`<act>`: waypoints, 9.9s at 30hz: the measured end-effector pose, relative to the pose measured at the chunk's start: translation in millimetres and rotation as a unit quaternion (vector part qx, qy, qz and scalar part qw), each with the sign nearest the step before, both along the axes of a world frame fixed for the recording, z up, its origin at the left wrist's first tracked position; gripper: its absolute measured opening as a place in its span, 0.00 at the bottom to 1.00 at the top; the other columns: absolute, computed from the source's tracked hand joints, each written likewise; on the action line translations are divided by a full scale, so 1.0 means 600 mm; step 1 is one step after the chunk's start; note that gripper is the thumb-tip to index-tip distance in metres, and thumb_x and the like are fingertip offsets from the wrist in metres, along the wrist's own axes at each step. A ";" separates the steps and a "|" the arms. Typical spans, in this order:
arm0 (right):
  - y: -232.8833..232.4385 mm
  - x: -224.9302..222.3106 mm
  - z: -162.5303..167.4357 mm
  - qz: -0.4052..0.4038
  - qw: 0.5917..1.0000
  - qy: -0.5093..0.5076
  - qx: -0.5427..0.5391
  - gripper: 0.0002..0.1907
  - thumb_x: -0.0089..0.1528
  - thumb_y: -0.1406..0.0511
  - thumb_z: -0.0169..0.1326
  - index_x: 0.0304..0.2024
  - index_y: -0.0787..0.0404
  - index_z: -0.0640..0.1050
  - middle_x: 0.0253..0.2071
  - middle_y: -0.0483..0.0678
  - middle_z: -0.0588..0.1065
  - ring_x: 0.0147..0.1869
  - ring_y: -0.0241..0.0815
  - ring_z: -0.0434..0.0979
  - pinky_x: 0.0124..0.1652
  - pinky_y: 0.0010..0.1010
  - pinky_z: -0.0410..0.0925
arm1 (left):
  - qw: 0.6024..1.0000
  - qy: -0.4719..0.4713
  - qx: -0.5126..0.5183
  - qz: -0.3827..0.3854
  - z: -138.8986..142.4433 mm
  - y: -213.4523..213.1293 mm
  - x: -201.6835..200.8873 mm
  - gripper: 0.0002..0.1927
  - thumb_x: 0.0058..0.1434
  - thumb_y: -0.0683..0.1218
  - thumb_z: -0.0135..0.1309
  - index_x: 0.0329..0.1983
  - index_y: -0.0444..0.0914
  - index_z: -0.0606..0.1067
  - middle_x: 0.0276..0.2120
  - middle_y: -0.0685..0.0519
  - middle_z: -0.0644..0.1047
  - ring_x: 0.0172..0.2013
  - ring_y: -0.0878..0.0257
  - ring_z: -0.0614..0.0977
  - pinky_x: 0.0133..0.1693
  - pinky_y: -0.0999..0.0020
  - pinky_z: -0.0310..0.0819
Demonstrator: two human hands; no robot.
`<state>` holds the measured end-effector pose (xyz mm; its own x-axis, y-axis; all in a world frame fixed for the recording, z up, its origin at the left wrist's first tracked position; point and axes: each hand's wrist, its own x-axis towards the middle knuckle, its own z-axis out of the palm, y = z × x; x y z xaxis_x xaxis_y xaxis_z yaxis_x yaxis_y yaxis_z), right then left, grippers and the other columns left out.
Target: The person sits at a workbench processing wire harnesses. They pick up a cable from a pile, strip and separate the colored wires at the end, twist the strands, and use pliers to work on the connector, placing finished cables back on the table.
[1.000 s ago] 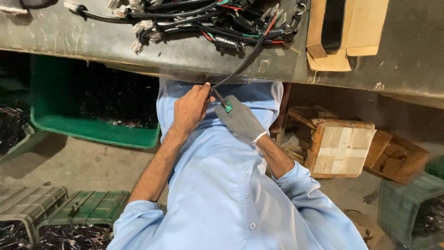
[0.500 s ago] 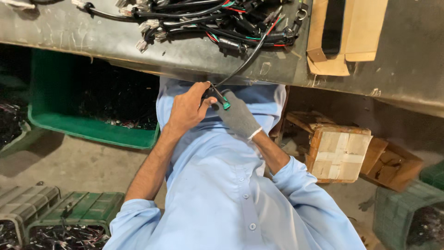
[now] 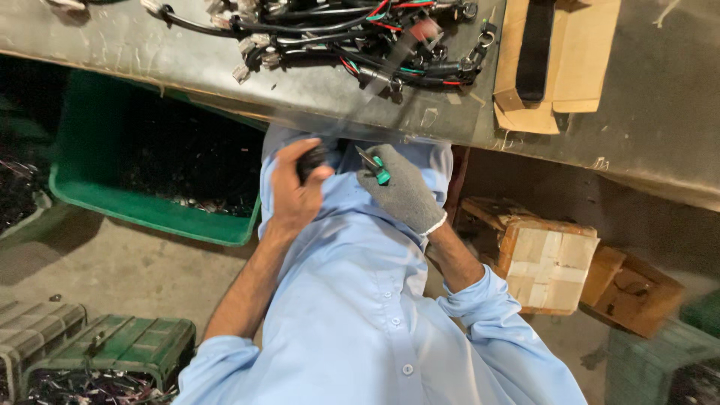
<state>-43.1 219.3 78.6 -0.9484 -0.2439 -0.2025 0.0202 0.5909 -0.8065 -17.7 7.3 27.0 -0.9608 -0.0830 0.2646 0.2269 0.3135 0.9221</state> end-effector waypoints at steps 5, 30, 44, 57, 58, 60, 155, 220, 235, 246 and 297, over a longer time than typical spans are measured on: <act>0.030 -0.058 0.025 0.012 0.937 0.297 0.183 0.20 0.57 0.60 0.71 0.47 0.55 0.76 0.41 0.50 0.76 0.48 0.54 0.76 0.49 0.45 0.66 | 0.985 0.025 0.037 0.165 -0.050 -0.079 0.005 0.34 0.72 0.47 0.58 0.72 0.34 0.53 0.62 0.44 0.64 0.57 0.54 0.70 0.64 0.61 0.64; 0.062 -0.111 0.042 -0.099 0.925 0.366 0.002 0.23 0.61 0.60 0.66 0.55 0.58 0.73 0.54 0.50 0.75 0.62 0.53 0.74 0.63 0.45 0.67 | 0.936 0.183 -0.296 -0.058 0.187 0.036 -0.295 0.03 0.77 0.43 0.57 0.47 0.40 0.74 0.37 0.48 0.77 0.35 0.49 0.78 0.38 0.54 0.69; 0.030 -0.061 0.086 -0.140 0.838 0.070 -0.523 0.11 0.81 0.61 0.47 0.51 0.64 0.69 0.39 0.46 0.71 0.40 0.35 0.70 0.47 0.29 0.69 | 0.919 -0.105 0.192 -0.328 0.233 -0.013 -0.115 0.46 0.68 0.72 0.49 0.75 0.36 0.58 0.63 0.45 0.76 0.66 0.59 0.76 0.68 0.58 0.65; -0.037 -0.010 0.081 -0.214 0.766 0.069 -0.602 0.15 0.73 0.57 0.51 0.52 0.60 0.68 0.41 0.46 0.70 0.49 0.41 0.76 0.54 0.38 0.72 | 0.943 -0.194 0.158 -0.218 0.069 0.068 -0.071 0.15 0.70 0.50 0.56 0.52 0.36 0.72 0.32 0.56 0.68 0.33 0.70 0.66 0.35 0.72 0.62; -0.045 0.000 0.074 -0.215 0.749 0.063 -0.623 0.15 0.72 0.57 0.52 0.51 0.60 0.67 0.40 0.45 0.69 0.49 0.41 0.75 0.56 0.38 0.72 | 0.944 -0.188 0.159 -0.220 0.057 0.064 -0.073 0.14 0.72 0.50 0.54 0.52 0.36 0.71 0.33 0.56 0.68 0.34 0.70 0.66 0.36 0.72 0.63; -0.044 0.009 0.061 -0.218 0.737 0.053 -0.638 0.15 0.73 0.56 0.52 0.51 0.61 0.68 0.38 0.44 0.67 0.46 0.40 0.73 0.56 0.38 0.72 | 0.942 -0.181 0.162 -0.231 0.032 0.061 -0.073 0.12 0.75 0.50 0.51 0.53 0.37 0.70 0.35 0.57 0.69 0.36 0.71 0.67 0.37 0.72 0.65; 0.019 0.017 0.022 -0.168 0.938 0.064 -0.297 0.06 0.72 0.71 0.50 0.50 0.68 0.76 0.51 0.51 0.77 0.52 0.38 0.76 0.54 0.29 0.72 | 0.942 -0.186 0.167 -0.223 0.024 0.049 -0.064 0.21 0.65 0.41 0.59 0.60 0.35 0.68 0.52 0.53 0.73 0.53 0.66 0.75 0.53 0.70 0.72; 0.007 0.026 0.025 -0.234 0.803 0.081 -0.543 0.19 0.68 0.52 0.48 0.38 0.61 0.73 0.40 0.51 0.72 0.48 0.49 0.74 0.53 0.46 0.70 | 0.954 -0.024 0.028 -0.297 0.080 0.029 -0.068 0.16 0.71 0.43 0.53 0.60 0.37 0.70 0.47 0.50 0.75 0.44 0.55 0.70 0.52 0.61 0.62; -0.012 -0.008 0.076 -0.150 0.743 -0.002 -0.653 0.27 0.72 0.42 0.42 0.34 0.56 0.61 0.27 0.43 0.58 0.33 0.43 0.60 0.41 0.42 0.65 | 0.940 -0.114 0.071 -0.313 0.042 0.033 -0.064 0.19 0.62 0.53 0.60 0.43 0.34 0.73 0.34 0.54 0.68 0.39 0.61 0.69 0.43 0.66 0.64; -0.017 -0.001 0.078 -0.172 0.744 0.006 -0.646 0.27 0.72 0.42 0.39 0.32 0.55 0.60 0.24 0.41 0.55 0.29 0.41 0.55 0.37 0.37 0.61 | 0.934 -0.165 0.108 -0.298 0.030 0.038 -0.066 0.27 0.71 0.64 0.45 0.38 0.33 0.72 0.31 0.54 0.66 0.37 0.62 0.66 0.41 0.66 0.63; 0.032 -0.004 0.117 -0.180 0.723 -0.008 -0.667 0.26 0.74 0.44 0.40 0.33 0.55 0.62 0.23 0.38 0.54 0.26 0.33 0.50 0.29 0.28 0.51 | 0.972 -0.024 -0.002 -0.235 0.101 0.025 -0.093 0.08 0.68 0.46 0.52 0.38 0.37 0.76 0.36 0.50 0.73 0.43 0.59 0.70 0.48 0.63 0.62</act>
<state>-45.4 238.7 148.5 -0.9992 0.0304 -0.0260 -0.0061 -0.7588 -0.6513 -73.3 22.3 87.9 -0.9035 0.3690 0.2181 0.3025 0.1883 0.9344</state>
